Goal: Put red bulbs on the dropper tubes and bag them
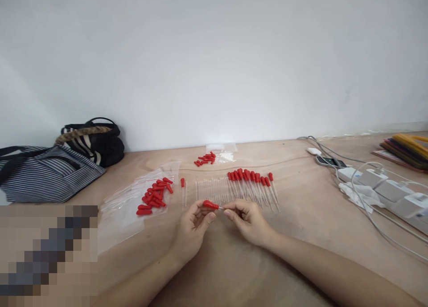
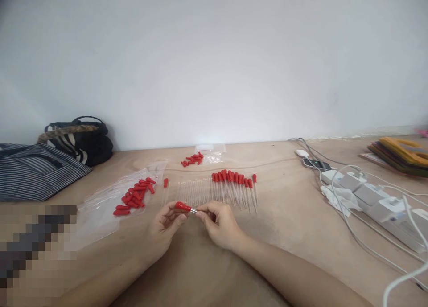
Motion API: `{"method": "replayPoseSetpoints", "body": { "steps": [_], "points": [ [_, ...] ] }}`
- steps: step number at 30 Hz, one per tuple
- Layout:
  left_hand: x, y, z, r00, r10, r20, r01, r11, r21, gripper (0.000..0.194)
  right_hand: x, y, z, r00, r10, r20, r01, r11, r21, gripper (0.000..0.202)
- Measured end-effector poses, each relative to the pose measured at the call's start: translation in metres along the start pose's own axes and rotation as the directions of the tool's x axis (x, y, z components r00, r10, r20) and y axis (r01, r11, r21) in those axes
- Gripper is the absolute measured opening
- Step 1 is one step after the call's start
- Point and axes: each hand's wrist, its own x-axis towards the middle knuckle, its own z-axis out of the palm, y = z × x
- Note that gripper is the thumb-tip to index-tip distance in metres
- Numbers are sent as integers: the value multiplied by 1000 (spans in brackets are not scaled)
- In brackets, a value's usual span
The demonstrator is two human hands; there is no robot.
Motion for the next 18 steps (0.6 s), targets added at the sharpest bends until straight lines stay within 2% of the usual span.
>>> {"method": "replayPoseSetpoints", "body": {
  "steps": [4,7,13,18],
  "points": [
    [3,5,-1,998,-25,-56,24,1000,-19,20,-2,-4,2,1000,-18,7,18,1000,-6,18],
    [3,8,-1,997,-46,-56,45,999,-16,16,-2,-6,3,999,-30,14,30,999,-32,17],
    [3,13,1,993,-103,-58,101,994,-43,19,-3,-5,1,999,-35,19,36,997,-69,16],
    [3,15,1,983,-163,-80,153,981,-117,27,-3,-3,4,999,28,26,-29,999,44,18]
  ]
}}
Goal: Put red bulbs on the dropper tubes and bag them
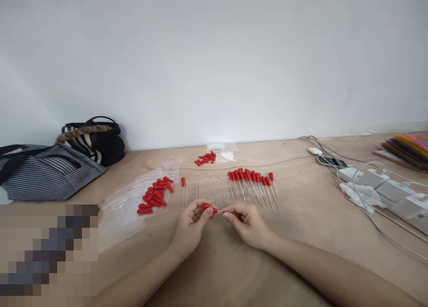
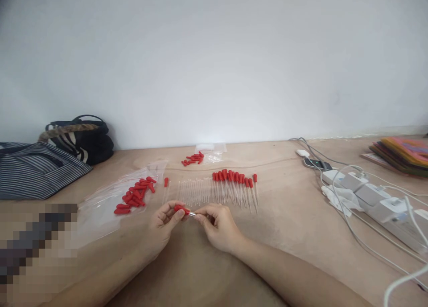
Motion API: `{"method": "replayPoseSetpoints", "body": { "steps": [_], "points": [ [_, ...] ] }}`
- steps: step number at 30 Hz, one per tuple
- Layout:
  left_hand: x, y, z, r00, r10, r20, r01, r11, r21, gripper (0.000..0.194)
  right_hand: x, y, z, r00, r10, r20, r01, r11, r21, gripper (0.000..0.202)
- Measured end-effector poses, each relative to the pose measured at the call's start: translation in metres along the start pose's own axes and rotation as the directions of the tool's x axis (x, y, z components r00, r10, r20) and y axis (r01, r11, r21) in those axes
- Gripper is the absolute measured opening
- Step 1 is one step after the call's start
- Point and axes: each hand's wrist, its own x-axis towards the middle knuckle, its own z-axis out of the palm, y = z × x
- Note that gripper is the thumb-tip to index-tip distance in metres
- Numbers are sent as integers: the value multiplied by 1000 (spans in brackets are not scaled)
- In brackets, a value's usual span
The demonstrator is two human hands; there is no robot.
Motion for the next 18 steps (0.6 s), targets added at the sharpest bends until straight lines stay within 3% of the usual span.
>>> {"method": "replayPoseSetpoints", "body": {
  "steps": [3,5,9,12,14,18],
  "points": [
    [-4,1,5,999,-46,-9,45,998,-54,37,0,1,6,998,70,-7,-68,982,178,23],
    [-8,2,11,999,-51,-5,51,997,-53,33,-1,1,11,995,98,9,-97,957,273,26],
    [-5,10,13,997,-22,-68,20,1000,-22,26,-3,3,17,985,154,79,-170,942,290,32],
    [16,25,-8,989,-8,-148,30,989,145,26,-3,6,15,989,146,26,-149,966,210,30],
    [37,36,-32,983,-28,-183,107,893,437,25,-3,9,10,992,120,-31,-115,986,124,26],
    [74,45,-74,970,-64,-235,202,748,633,13,-2,14,3,995,68,-76,-68,998,3,19]
  ]
}}
